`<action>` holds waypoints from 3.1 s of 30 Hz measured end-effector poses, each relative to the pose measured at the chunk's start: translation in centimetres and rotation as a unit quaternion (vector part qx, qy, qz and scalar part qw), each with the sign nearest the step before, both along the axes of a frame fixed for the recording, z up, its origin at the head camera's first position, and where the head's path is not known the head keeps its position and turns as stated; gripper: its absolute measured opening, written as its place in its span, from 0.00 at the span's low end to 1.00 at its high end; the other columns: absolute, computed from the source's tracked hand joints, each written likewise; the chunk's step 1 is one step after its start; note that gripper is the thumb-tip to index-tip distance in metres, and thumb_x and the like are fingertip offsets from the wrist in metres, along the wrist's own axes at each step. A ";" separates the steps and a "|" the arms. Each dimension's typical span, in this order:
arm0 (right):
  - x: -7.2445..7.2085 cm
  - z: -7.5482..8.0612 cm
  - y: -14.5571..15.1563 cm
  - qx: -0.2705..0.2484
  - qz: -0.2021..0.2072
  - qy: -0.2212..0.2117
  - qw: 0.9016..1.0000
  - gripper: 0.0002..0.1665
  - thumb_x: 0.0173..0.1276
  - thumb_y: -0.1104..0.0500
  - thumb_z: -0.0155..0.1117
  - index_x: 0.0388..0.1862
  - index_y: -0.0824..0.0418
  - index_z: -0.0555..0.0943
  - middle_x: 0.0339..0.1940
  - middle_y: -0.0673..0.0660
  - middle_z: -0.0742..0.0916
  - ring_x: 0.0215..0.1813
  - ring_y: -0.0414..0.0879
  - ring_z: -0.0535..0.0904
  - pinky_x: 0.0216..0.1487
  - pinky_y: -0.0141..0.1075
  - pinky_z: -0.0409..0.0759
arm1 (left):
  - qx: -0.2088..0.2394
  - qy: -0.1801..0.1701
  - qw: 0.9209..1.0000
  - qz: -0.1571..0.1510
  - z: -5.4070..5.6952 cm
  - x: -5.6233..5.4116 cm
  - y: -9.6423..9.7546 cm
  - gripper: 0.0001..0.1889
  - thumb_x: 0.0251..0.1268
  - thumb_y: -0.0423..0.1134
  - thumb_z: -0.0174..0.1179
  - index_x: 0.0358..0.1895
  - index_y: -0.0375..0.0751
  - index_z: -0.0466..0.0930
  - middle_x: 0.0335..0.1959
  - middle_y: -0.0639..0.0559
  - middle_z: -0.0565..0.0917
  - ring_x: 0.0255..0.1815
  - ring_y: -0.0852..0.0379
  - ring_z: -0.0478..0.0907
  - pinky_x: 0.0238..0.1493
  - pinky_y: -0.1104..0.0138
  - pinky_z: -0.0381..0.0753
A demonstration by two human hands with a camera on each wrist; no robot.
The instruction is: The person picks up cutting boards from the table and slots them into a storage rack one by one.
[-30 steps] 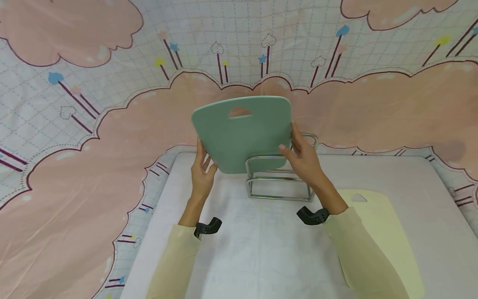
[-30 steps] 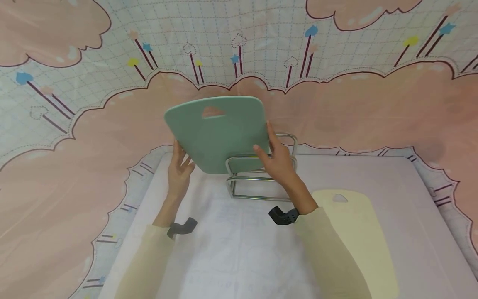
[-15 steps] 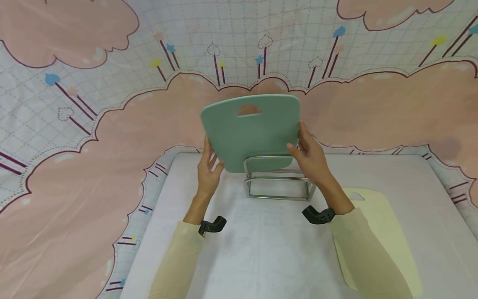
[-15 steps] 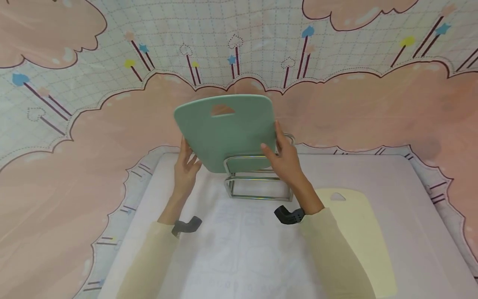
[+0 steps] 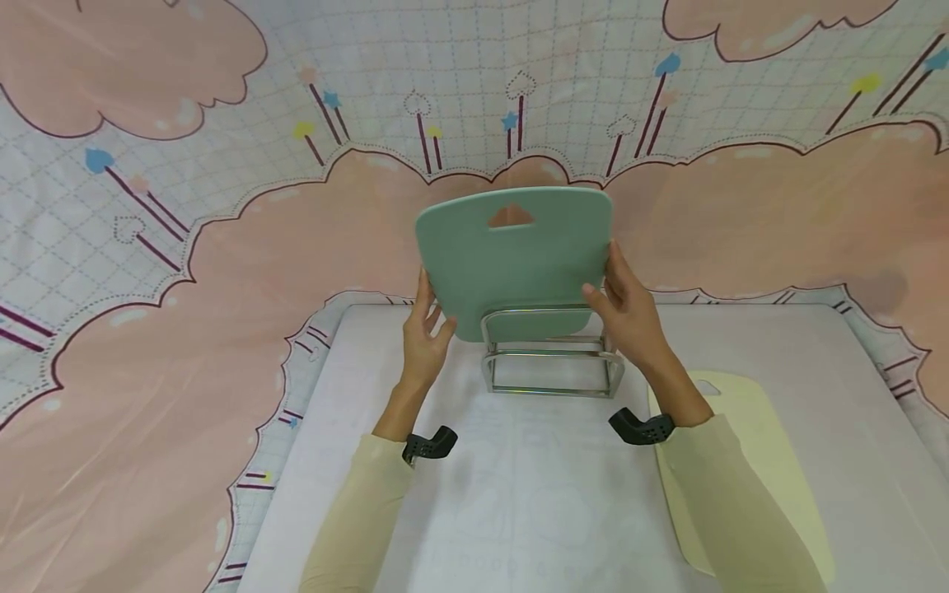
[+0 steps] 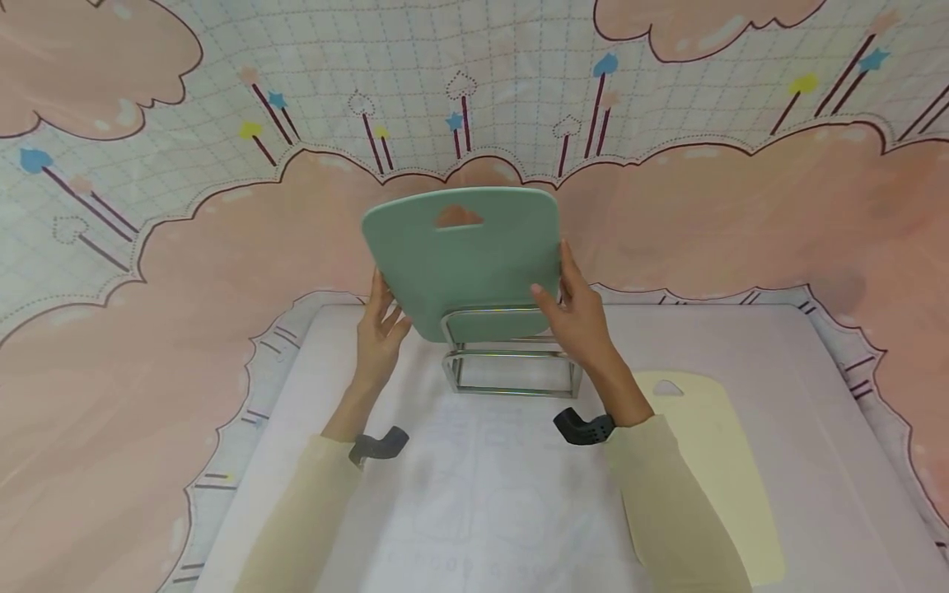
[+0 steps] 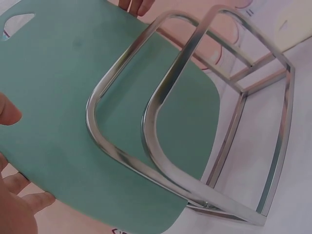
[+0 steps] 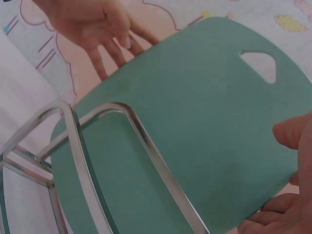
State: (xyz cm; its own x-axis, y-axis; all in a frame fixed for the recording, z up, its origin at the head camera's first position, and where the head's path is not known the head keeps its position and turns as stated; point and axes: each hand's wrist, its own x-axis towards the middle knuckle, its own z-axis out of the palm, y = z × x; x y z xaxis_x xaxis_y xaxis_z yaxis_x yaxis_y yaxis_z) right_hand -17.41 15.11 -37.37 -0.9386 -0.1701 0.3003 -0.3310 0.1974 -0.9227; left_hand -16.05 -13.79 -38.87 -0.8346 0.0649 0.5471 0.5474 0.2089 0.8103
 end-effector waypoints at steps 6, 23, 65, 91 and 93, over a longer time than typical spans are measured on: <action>0.1 -0.4 0.6 -0.001 -0.005 0.011 1.000 0.44 0.74 0.59 0.54 0.78 0.54 0.41 0.78 0.51 0.50 0.76 0.45 0.47 0.71 0.44 0.51 | -0.005 -0.005 1.000 -0.004 -0.1 -0.1 0.5 0.40 0.59 0.14 0.51 0.73 0.25 0.42 0.74 0.33 0.48 0.71 0.36 0.55 0.61 0.37 0.59; 2.6 2.2 1.0 -0.007 -0.012 -0.012 1.000 0.42 0.74 0.64 0.52 0.76 0.65 0.39 0.77 0.60 0.47 0.76 0.54 0.45 0.71 0.49 0.49 | -0.022 -0.017 1.000 -0.009 0.1 0.0 1.9 0.39 0.60 0.16 0.52 0.72 0.22 0.40 0.74 0.31 0.47 0.70 0.34 0.55 0.62 0.38 0.57; 1.0 -1.3 3.8 -0.014 -0.031 -0.009 0.999 0.42 0.74 0.60 0.54 0.77 0.53 0.42 0.78 0.52 0.51 0.76 0.50 0.50 0.70 0.49 0.54 | -0.070 -0.016 0.997 0.008 0.3 0.2 3.9 0.37 0.60 0.18 0.52 0.71 0.20 0.43 0.72 0.29 0.50 0.70 0.36 0.56 0.59 0.42 0.64; 0.9 0.0 3.7 0.023 -0.039 -0.048 0.998 0.42 0.75 0.62 0.51 0.76 0.63 0.38 0.78 0.61 0.45 0.74 0.61 0.52 0.70 0.54 0.52 | -0.092 -0.084 0.992 0.012 -0.2 -2.2 4.1 0.40 0.64 0.24 0.55 0.74 0.29 0.41 0.75 0.37 0.49 0.70 0.38 0.58 0.60 0.47 0.66; 0.3 -0.8 4.0 0.027 -0.041 -0.051 0.997 0.42 0.76 0.60 0.51 0.77 0.61 0.37 0.78 0.59 0.45 0.74 0.61 0.52 0.70 0.54 0.52 | -0.092 -0.092 0.991 0.011 -1.1 -3.0 3.8 0.41 0.64 0.26 0.55 0.75 0.32 0.41 0.75 0.40 0.48 0.71 0.41 0.57 0.61 0.49 0.66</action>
